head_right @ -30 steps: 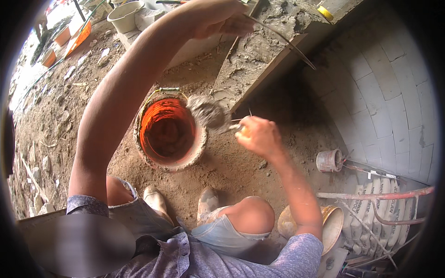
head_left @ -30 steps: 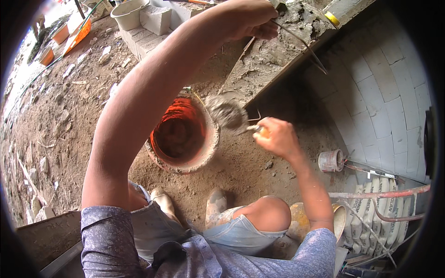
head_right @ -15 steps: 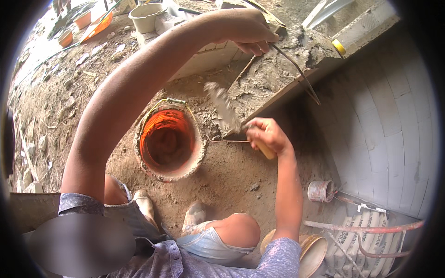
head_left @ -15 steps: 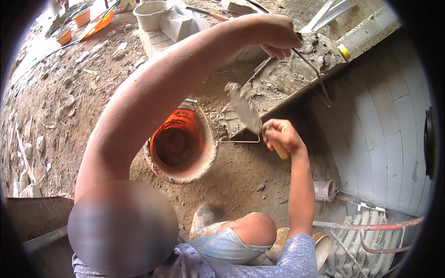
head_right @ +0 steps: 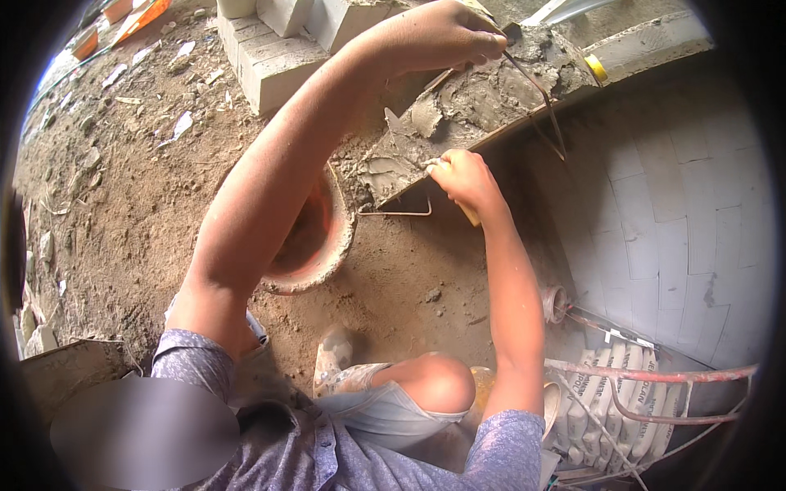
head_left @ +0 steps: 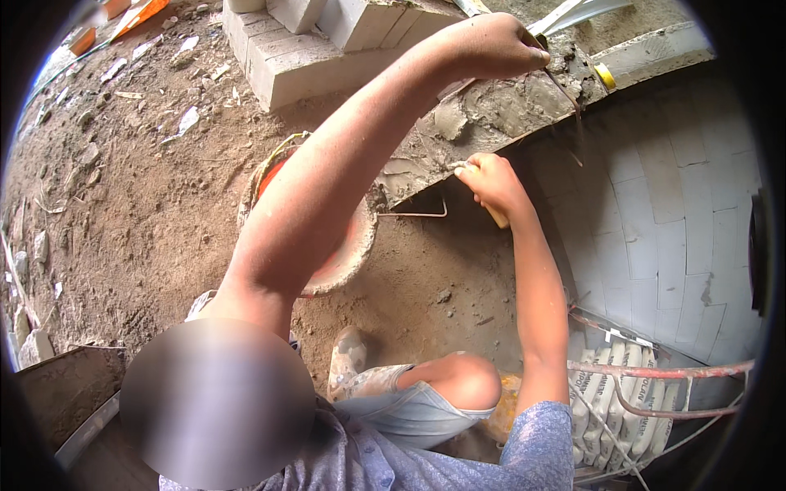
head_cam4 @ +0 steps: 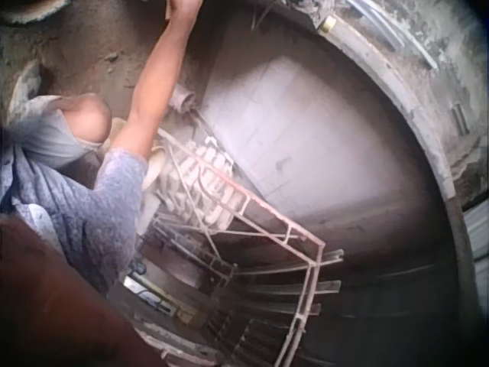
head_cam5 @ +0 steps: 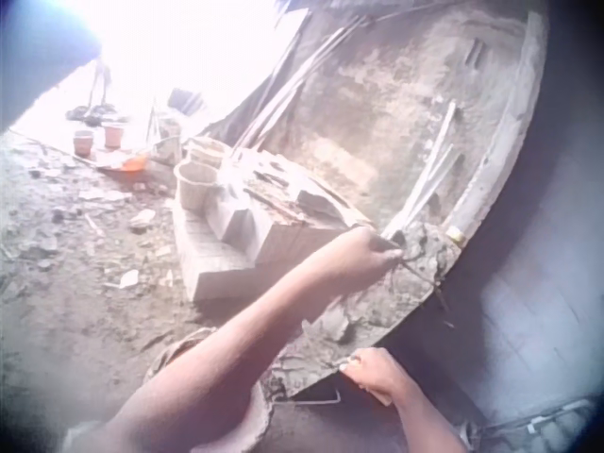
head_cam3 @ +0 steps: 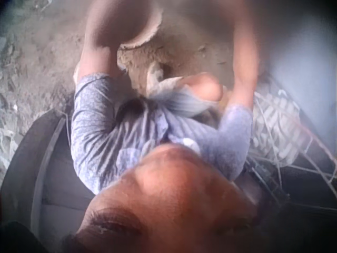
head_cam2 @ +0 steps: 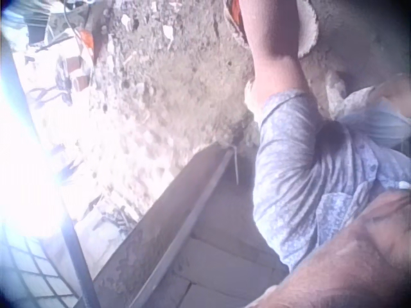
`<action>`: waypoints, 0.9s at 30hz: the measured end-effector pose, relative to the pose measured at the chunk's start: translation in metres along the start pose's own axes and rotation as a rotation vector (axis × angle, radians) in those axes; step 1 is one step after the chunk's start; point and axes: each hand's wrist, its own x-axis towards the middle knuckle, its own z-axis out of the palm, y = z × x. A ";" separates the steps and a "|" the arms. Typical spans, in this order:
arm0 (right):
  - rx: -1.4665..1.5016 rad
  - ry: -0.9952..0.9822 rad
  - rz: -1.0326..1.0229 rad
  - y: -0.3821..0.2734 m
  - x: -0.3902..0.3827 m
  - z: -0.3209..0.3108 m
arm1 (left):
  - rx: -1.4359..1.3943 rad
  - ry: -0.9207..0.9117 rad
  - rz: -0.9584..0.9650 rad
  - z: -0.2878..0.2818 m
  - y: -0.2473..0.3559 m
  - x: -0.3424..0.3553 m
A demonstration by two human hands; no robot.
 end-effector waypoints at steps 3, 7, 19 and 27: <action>-0.062 0.134 0.022 -0.007 0.005 0.003 | 0.041 0.010 0.033 -0.004 -0.005 -0.003; -0.091 0.371 0.005 -0.004 -0.014 0.006 | 0.008 0.011 0.033 -0.005 -0.002 -0.005; -0.315 0.757 -0.043 0.011 -0.085 0.029 | -0.113 -0.055 -0.003 -0.020 0.012 -0.014; -0.067 0.619 -0.444 0.019 -0.115 0.010 | -0.134 -0.047 -0.117 -0.021 0.014 -0.020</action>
